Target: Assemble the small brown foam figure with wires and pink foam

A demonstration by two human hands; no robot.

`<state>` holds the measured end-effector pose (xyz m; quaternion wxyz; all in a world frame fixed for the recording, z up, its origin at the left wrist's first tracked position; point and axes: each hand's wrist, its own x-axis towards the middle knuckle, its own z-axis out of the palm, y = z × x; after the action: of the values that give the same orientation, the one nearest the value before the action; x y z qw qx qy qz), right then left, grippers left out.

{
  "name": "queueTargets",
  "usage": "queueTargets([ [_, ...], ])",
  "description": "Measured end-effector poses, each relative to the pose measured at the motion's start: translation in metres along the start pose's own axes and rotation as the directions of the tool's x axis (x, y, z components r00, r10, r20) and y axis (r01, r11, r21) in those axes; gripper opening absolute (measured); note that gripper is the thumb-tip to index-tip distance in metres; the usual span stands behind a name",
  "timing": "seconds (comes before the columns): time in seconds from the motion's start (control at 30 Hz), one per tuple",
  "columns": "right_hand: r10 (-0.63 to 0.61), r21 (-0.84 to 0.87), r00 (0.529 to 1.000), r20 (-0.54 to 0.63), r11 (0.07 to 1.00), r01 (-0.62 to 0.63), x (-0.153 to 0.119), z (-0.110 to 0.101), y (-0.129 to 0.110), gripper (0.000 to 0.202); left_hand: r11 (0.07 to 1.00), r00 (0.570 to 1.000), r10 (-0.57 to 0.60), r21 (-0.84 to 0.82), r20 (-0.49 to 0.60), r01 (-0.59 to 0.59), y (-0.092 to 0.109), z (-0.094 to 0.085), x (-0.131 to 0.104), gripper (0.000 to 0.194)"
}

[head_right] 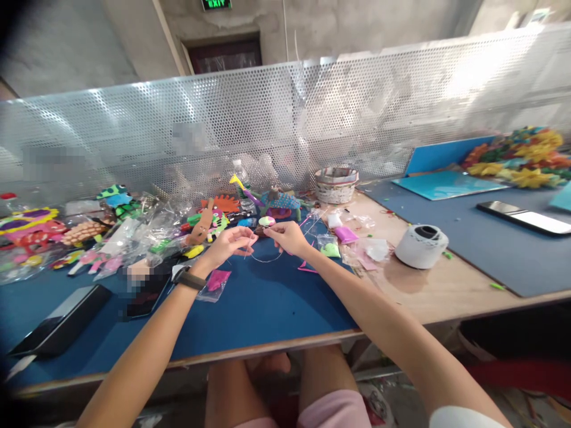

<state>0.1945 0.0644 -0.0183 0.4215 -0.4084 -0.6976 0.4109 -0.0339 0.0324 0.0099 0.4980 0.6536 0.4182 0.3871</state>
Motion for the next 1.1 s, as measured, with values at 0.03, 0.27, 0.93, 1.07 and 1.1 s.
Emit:
queueTargets([
  [0.03, 0.010, -0.001, 1.000, -0.005, 1.000, -0.010, 0.001, 0.000, 0.000, 0.040, 1.000, 0.999, 0.003, 0.006, 0.032, -0.003, 0.001, 0.000, -0.001, 0.033],
  [0.27, 0.085, 0.064, 0.995, -0.046, 0.995, -0.082, 0.006, 0.001, 0.008, 0.032, 0.962, 0.985, 0.166, 0.209, 0.052, -0.173, -0.008, 0.005, 0.002, 0.041],
  [0.93, 0.162, 0.296, 0.984, 0.070, 0.939, -0.176, 0.004, 0.018, 0.001, 0.042, 0.939, 0.907, 0.268, 0.297, -0.326, -0.170, -0.013, 0.023, 0.008, 0.026],
  [1.07, 0.032, 0.206, 0.996, 0.082, 0.977, -0.049, 0.003, 0.016, -0.001, 0.036, 0.889, 0.896, 0.342, 0.408, -0.284, -0.211, -0.007, 0.020, 0.005, 0.023],
  [1.1, -0.013, 0.178, 0.996, 0.090, 0.984, -0.003, 0.003, 0.016, 0.000, 0.035, 0.877, 0.896, 0.345, 0.438, -0.280, -0.200, -0.007, 0.018, 0.005, 0.023],
])
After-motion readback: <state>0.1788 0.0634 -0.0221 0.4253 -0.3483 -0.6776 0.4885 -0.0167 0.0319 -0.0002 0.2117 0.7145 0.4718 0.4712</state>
